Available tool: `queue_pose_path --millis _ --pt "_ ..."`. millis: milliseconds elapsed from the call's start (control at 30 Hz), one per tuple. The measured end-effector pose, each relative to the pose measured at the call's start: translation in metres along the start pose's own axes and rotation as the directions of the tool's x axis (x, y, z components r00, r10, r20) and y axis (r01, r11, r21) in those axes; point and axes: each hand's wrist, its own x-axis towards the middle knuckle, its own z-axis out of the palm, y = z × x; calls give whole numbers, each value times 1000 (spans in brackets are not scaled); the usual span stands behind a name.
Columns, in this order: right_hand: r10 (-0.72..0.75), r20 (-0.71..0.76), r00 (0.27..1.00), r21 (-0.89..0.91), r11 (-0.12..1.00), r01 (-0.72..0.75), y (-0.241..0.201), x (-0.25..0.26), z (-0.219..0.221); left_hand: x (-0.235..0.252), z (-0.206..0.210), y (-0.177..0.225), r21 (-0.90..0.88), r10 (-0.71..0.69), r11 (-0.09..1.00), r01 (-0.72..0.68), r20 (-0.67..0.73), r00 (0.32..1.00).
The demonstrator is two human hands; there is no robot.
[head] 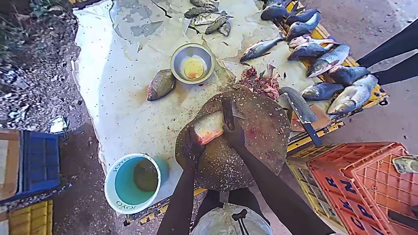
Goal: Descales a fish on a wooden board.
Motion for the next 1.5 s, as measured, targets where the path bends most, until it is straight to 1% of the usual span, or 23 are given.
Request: queue_pose_path --millis 100,133,233,333,400,467,533,567,633,700,733,833,900,933,967,1033,1100,1133,1233,1300,1400,1467,1500 --pt "6 175 985 193 980 -40 46 -92 -2 -2 -3 2 -31 0 1000 1 22 1000" --pt "-31 216 976 248 969 -24 52 -90 -20 0 -1 1 -35 1 999 0 20 1000" --pt "-98 182 978 109 991 79 27 -15 -76 0 3 4 -15 -3 1000 3 -10 1000" --pt "-45 85 995 -34 998 48 -8 36 -56 1 -4 7 -10 -10 1000 10 5 1000" --pt "-1 35 999 -8 1000 1 1 -10 -10 4 -8 7 -16 1 1000 0 17 1000" --pt "14 91 996 129 991 -26 27 -84 13 3 -7 4 -22 -2 1000 3 47 999" --pt "-5 180 984 286 957 -47 39 -105 -9 5 -5 3 -23 6 1000 -5 49 999" --pt "-43 188 981 302 953 -16 34 -87 -28 8 -4 3 -17 20 1000 -20 31 999" --pt "-83 135 987 155 986 61 13 -24 -58 1 -5 7 -28 17 999 -16 35 999" --pt "-82 66 994 10 997 82 -17 46 -51 8 -6 7 -18 5 1000 -5 7 1000" --pt "-51 39 998 -24 998 52 -18 52 -34 3 -7 8 -10 -12 1000 12 20 1000" --pt "29 31 999 87 996 -31 5 -39 13 5 -7 7 -16 -28 999 29 51 998" --pt "28 140 990 294 953 -69 33 -105 11 5 -7 8 -22 -25 999 27 85 996" --pt "7 190 982 362 929 -76 39 -111 -3 2 -9 7 -24 -26 999 28 81 996" --pt "-53 190 980 402 915 -29 34 -92 -19 6 -9 6 -23 -20 999 22 59 998" --pt "-133 112 985 263 960 100 13 -21 -44 3 -7 5 -18 -18 1000 19 47 999" --pt "-143 40 989 70 988 140 -9 44 -35 2 -5 4 7 -40 999 40 48 998" --pt "-122 14 992 36 992 122 -8 44 -20 -2 -5 6 11 -61 998 61 65 996" --pt "-37 24 999 165 986 32 22 -61 20 5 -6 7 -15 -38 999 39 56 998" --pt "-19 137 990 320 947 -26 48 -123 8 1 -8 8 -31 -35 999 38 85 996" --pt "-137 185 973 187 977 102 30 -54 -35 -3 -5 5 11 -33 999 33 49 998" --pt "-174 109 979 24 985 173 -5 27 -35 4 1 5 36 -13 999 13 17 1000" --pt "-163 63 985 -14 986 164 -15 39 -23 1 3 6 37 -21 999 21 19 1000"
